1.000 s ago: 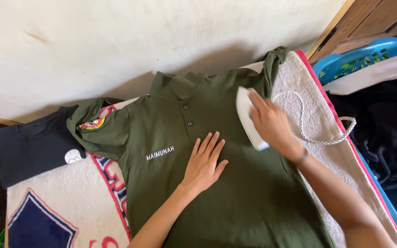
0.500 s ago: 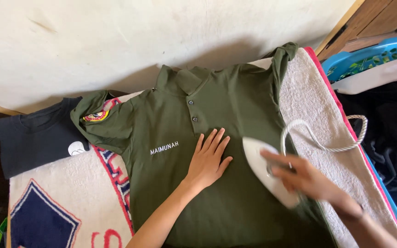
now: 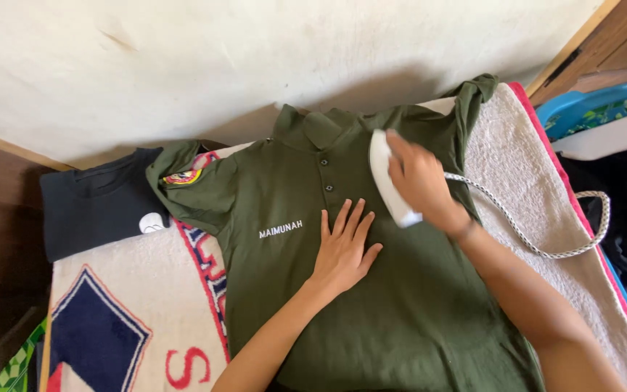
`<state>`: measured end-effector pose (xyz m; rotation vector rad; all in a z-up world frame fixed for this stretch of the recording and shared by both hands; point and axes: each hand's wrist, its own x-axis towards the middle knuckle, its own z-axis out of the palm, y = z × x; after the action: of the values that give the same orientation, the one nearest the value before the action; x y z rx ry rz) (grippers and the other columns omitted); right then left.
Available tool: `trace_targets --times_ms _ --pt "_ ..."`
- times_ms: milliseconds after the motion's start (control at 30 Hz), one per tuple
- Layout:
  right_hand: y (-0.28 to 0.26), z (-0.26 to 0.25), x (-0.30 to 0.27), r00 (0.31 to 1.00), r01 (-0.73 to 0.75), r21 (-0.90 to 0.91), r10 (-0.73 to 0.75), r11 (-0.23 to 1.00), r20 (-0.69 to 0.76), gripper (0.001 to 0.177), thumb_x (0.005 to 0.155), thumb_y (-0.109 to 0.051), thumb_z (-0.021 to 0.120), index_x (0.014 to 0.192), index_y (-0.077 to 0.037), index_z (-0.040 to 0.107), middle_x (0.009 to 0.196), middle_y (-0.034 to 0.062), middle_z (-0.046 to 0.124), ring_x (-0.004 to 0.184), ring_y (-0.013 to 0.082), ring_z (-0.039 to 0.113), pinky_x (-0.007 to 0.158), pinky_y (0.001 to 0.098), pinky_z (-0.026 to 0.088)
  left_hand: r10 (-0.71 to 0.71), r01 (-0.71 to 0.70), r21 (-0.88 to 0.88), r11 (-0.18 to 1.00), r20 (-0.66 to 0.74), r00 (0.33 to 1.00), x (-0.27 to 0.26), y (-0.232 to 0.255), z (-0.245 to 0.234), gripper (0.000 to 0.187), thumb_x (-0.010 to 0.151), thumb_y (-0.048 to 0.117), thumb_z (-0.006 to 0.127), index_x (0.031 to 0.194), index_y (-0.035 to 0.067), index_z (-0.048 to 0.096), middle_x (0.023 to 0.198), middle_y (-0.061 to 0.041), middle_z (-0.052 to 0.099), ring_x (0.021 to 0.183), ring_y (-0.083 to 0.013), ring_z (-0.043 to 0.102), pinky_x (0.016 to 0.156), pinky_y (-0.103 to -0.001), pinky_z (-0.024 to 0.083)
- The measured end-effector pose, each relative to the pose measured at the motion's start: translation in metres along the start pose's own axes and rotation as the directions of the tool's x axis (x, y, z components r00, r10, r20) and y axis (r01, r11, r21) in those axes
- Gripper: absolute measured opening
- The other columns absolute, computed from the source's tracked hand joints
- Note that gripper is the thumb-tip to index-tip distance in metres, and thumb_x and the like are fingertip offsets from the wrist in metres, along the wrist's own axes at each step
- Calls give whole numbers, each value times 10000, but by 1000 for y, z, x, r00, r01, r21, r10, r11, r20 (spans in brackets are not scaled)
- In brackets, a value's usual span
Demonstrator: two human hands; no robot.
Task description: Ironing and smoothing a green polo shirt and a black t-shirt on a flat surface.
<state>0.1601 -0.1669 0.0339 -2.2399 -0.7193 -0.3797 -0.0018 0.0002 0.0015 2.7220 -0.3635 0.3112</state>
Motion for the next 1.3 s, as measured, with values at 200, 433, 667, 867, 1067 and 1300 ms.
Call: trace_targets --times_ms 200,433,667,867,1067,1300 --pt "5 13 83 951 -303 134 289 944 114 487 925 -90 644 1410 -61 611 959 235 738 715 332 704 725 435 570 -7 8 -25 1000 9 1000 -2 -3 -2 589 1006 362 614 1464 17 481 1634 -167 316 1530 -372 251 1190 -695 122" --pt "-44 -72 -10 530 -591 45 346 805 775 593 912 -167 714 1482 -252 576 917 200 784 440 127 531 442 323 489 -177 171 -59 984 -135 975 -1 -39 2 566 977 315 615 1436 7 489 1618 -215 319 1514 -431 249 1186 -690 150" --pt "-64 -101 -125 499 -304 537 -348 787 794 553 848 1 685 1390 -109 691 1327 128 760 854 230 807 742 361 652 -271 261 -84 962 -128 954 3 -52 -4 580 1009 284 563 1476 -36 437 1628 -215 333 1522 -423 256 1197 -675 144" --pt "-73 -69 -73 835 20 205 -129 979 535 551 769 -56 699 1310 -158 682 933 158 756 754 333 732 715 418 581 -275 278 2 961 -132 952 2 -53 -1 532 1034 227 524 1481 -43 425 1645 -227 304 1523 -436 258 1203 -659 153" --pt "-60 -21 17 929 17 275 -116 961 351 498 786 -47 675 1276 -126 705 1019 205 742 677 359 704 655 404 557 -260 270 19 963 -205 943 3 -51 -4 537 992 185 569 1478 -15 459 1623 -268 296 1496 -466 287 1187 -656 187" --pt "-71 -36 1 899 -142 325 -16 935 438 538 848 -61 624 1366 -201 667 875 138 718 657 186 645 613 344 542 -237 253 82 964 -174 956 4 -54 1 543 1005 202 563 1476 -36 437 1615 -264 313 1495 -464 292 1175 -675 199"
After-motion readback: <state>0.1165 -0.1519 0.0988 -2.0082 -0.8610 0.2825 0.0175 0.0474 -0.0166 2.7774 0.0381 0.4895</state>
